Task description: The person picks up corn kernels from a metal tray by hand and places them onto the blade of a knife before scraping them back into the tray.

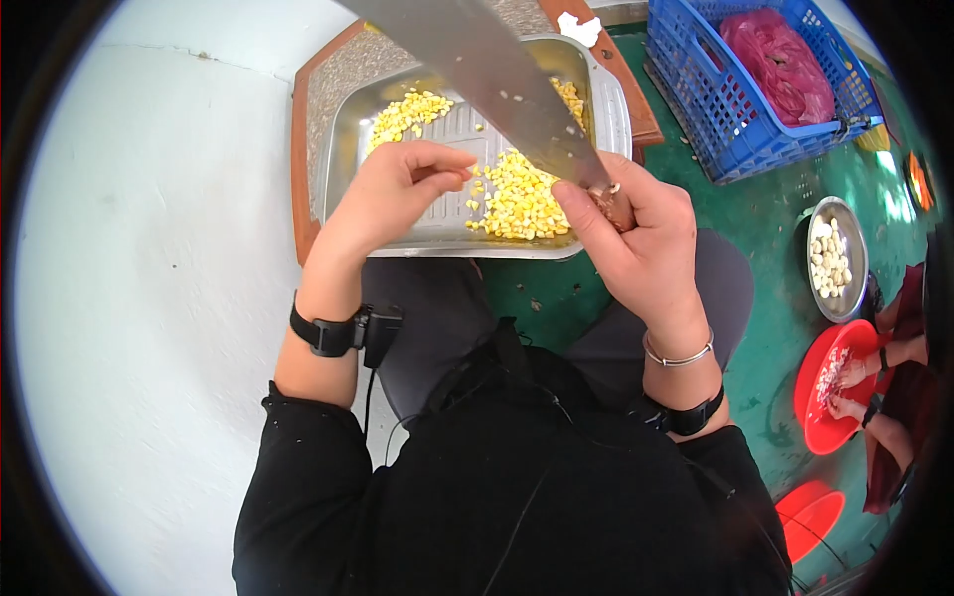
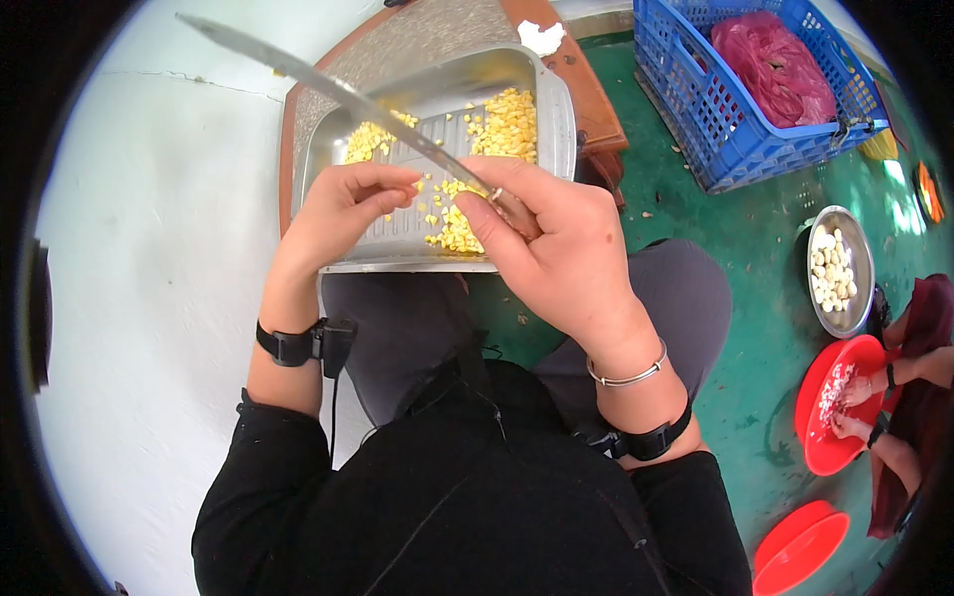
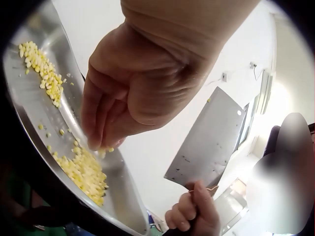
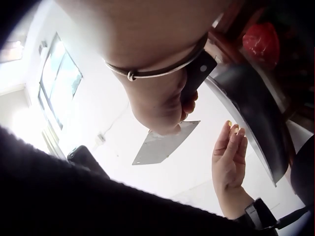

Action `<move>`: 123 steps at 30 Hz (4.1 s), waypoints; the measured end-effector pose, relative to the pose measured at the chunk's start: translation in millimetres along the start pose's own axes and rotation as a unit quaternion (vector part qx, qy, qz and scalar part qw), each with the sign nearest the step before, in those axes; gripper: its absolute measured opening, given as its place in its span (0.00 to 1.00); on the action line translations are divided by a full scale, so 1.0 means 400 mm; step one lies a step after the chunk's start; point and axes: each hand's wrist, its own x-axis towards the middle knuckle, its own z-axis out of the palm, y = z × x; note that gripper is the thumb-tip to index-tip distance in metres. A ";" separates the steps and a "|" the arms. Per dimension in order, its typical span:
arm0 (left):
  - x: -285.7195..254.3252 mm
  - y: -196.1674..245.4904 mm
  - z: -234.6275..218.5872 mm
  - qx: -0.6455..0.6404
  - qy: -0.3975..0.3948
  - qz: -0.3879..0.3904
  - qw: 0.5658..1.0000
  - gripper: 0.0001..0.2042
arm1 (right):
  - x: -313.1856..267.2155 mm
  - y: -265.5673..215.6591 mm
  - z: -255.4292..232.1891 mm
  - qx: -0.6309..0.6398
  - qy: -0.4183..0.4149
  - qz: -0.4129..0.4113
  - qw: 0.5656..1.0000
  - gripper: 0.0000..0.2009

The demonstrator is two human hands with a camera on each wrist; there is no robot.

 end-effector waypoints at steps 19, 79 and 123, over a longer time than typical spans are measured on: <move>0.208 -0.144 -0.100 0.395 0.052 0.003 0.917 0.16 | 0.002 0.002 -0.009 0.036 0.035 0.008 0.999 0.11; -0.017 0.072 -0.022 -0.417 0.005 0.009 0.909 0.09 | 0.001 -0.012 0.007 0.005 -0.005 -0.014 1.000 0.10; 0.105 -0.019 -0.022 0.049 -0.030 -0.069 0.996 0.11 | 0.003 -0.008 0.001 0.038 0.023 0.008 0.999 0.10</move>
